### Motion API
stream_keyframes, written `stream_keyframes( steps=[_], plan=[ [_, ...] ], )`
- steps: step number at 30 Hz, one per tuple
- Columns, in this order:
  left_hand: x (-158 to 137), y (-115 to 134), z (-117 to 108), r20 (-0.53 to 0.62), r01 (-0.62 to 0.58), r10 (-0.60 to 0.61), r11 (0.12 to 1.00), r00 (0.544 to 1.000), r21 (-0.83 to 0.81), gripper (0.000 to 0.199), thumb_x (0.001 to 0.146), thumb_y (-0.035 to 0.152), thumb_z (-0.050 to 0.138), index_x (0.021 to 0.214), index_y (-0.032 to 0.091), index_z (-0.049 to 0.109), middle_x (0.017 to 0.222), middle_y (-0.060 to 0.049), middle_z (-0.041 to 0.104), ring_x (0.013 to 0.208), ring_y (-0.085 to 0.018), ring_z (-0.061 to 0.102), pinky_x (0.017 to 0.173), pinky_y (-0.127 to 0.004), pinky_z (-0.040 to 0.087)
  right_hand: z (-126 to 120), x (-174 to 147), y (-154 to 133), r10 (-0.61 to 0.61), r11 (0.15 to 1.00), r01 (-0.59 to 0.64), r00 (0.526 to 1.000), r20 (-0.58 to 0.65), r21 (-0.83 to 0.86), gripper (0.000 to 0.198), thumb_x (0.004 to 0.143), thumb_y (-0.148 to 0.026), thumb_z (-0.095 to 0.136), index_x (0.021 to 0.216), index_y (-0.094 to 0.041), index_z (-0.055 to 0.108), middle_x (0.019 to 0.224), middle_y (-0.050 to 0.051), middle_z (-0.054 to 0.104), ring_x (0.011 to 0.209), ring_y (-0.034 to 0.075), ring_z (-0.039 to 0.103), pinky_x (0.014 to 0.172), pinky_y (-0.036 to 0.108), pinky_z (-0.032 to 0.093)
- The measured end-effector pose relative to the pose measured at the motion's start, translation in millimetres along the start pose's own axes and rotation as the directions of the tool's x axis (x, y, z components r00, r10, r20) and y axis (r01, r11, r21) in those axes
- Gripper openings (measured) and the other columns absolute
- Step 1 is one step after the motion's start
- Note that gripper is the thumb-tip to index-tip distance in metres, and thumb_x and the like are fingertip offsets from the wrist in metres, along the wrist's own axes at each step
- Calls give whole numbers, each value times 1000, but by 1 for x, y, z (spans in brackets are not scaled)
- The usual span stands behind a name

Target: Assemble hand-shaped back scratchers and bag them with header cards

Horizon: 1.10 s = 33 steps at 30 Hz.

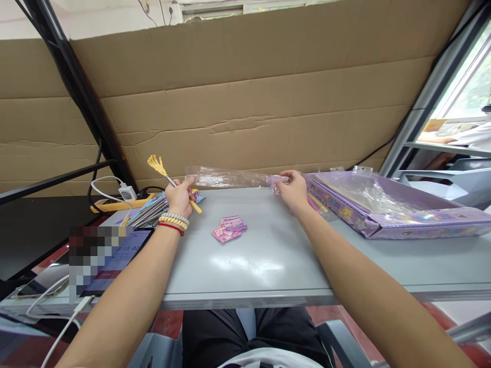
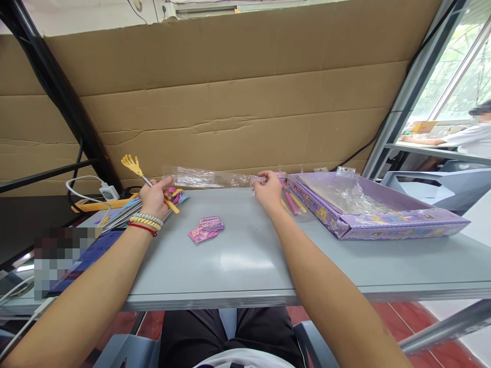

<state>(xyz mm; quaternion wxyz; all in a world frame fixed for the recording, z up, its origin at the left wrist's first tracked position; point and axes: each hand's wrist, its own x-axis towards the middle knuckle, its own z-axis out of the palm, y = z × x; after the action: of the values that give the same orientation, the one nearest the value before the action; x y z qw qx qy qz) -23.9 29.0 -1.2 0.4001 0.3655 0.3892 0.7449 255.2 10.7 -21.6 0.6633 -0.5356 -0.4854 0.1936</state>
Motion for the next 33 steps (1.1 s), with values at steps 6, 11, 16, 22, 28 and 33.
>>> stream_keyframes(
  steps=[6, 11, 16, 22, 28, 33],
  plan=[
    [-12, 11, -1, 417, 165, -121, 984, 901, -70, 42, 57, 26, 70, 60, 20, 29, 54, 6, 55, 33, -2, 28, 33, -19, 22, -8, 9, -6, 130, 909, -55, 979, -156, 413, 41, 58, -18, 63, 89, -26, 37, 76, -3, 50, 56, 12, 57, 47, 28, 52],
    [-18, 18, 0, 556, 372, -330, 927, 763, 40, 51, 69, 63, 53, 53, 20, 31, 73, -10, 69, 31, -4, 28, 31, -23, 19, -15, 11, -8, 76, 885, -76, 997, 19, 458, 44, 49, -23, 77, 79, -22, 45, 67, -5, 54, 48, 9, 54, 39, 20, 42],
    [-27, 13, 3, 656, 369, -409, 906, 634, 208, 45, 71, 56, 59, 54, 20, 37, 81, -14, 71, 31, -3, 26, 31, -23, 16, -11, -3, -11, 31, 922, -167, 931, 363, 349, 40, 47, -30, 82, 76, -18, 57, 61, -4, 57, 47, 8, 51, 39, 22, 40],
    [-58, 11, 16, 751, 211, -385, 923, 537, 322, 38, 63, 37, 76, 55, 20, 42, 54, -5, 61, 32, -3, 23, 33, -22, 15, 3, -14, -11, 5, 924, -170, 901, 434, 342, 37, 49, -28, 82, 74, -18, 58, 65, -4, 58, 46, 8, 53, 42, 24, 42],
    [-72, 2, 25, 764, 190, -387, 922, 517, 338, 56, 51, 22, 83, 56, 21, 27, 58, 0, 58, 34, -3, 29, 32, -20, 16, 8, -12, -15, 31, 912, -107, 981, 194, 396, 48, 47, -33, 84, 81, -20, 53, 65, -5, 57, 48, 11, 56, 45, 25, 47],
    [-63, -2, 26, 613, 133, -212, 976, 761, 173, 58, 50, 22, 82, 57, 21, 25, 52, 7, 48, 34, -1, 28, 32, -19, 19, 2, -15, -18, 126, 857, -341, 866, 484, 386, 48, 62, -55, 75, 86, -19, 54, 81, 3, 65, 69, 15, 64, 63, 30, 55]
  ],
)
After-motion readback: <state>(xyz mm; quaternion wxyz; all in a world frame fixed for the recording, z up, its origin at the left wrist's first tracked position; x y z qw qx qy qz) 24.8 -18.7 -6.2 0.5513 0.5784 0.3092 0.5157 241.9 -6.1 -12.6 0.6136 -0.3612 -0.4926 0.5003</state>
